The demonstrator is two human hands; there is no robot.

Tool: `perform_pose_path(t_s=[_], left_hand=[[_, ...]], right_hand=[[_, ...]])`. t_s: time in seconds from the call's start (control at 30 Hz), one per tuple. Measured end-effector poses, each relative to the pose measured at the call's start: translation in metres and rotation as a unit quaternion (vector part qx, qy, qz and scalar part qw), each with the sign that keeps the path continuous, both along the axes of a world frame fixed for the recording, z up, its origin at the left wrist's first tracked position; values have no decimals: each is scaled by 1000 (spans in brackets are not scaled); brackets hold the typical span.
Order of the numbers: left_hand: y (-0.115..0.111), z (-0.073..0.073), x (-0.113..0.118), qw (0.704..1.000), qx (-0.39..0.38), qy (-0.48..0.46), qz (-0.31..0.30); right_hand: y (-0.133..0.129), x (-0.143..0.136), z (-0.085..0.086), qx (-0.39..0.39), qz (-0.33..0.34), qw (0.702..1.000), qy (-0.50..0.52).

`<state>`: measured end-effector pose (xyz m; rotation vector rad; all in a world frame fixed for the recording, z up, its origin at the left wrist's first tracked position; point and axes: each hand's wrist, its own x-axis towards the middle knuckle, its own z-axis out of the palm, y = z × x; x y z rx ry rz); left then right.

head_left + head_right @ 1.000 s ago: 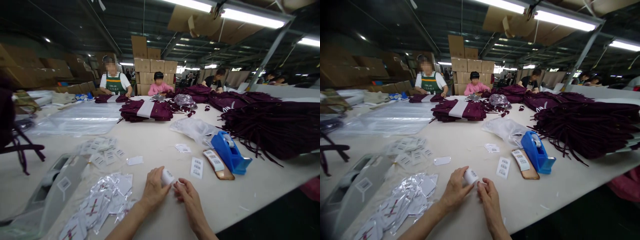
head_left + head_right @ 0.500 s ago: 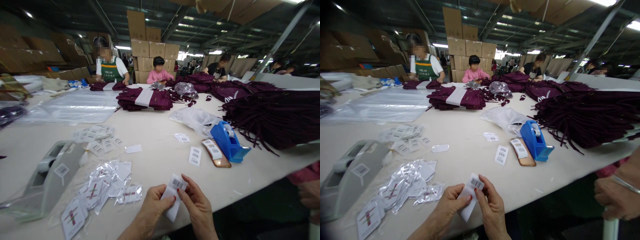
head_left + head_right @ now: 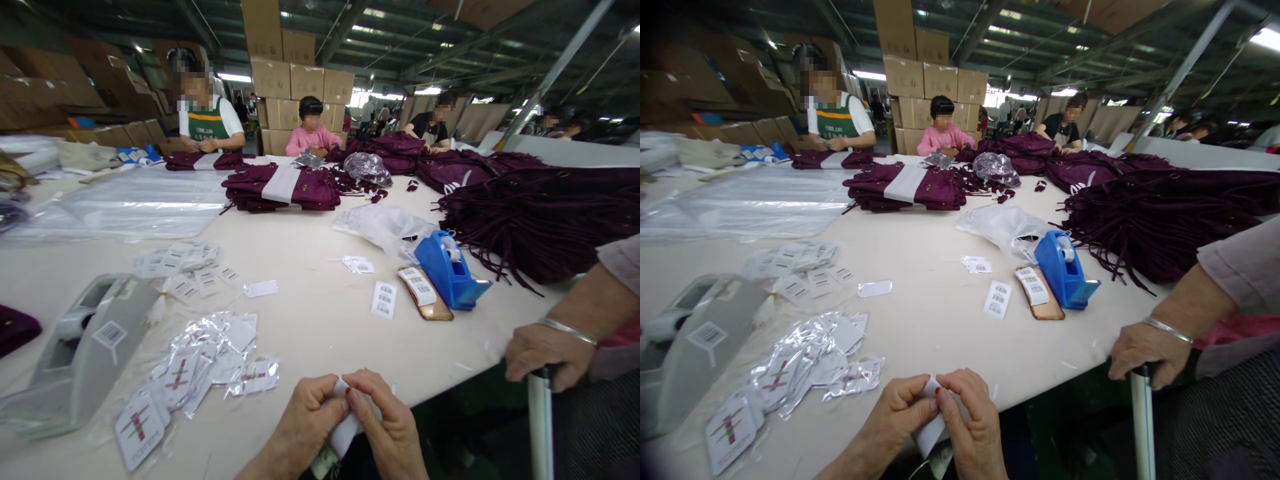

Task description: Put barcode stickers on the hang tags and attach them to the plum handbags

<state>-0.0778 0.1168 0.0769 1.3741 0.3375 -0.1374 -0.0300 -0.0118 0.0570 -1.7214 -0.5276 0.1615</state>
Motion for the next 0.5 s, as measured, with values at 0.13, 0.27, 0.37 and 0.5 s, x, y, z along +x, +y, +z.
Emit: perform_pose_path(t_s=[0.13, 0.27, 0.37, 0.5], left_hand=[[1, -4, -1, 999, 43, -22, -9], [-1, -6, -1, 997, 77, -23, -20], [-2, -4, -2, 994, 103, -18, -35], [-1, -1, -3, 992, 116, -17, -40]], right_hand=[[0, -2, 1, 6, -3, 1000, 18], [1, -5, 1, -11, -20, 1000, 19], [2, -7, 0, -10, -38, 998, 54], [0, -6, -2, 7, -53, 988, 142]])
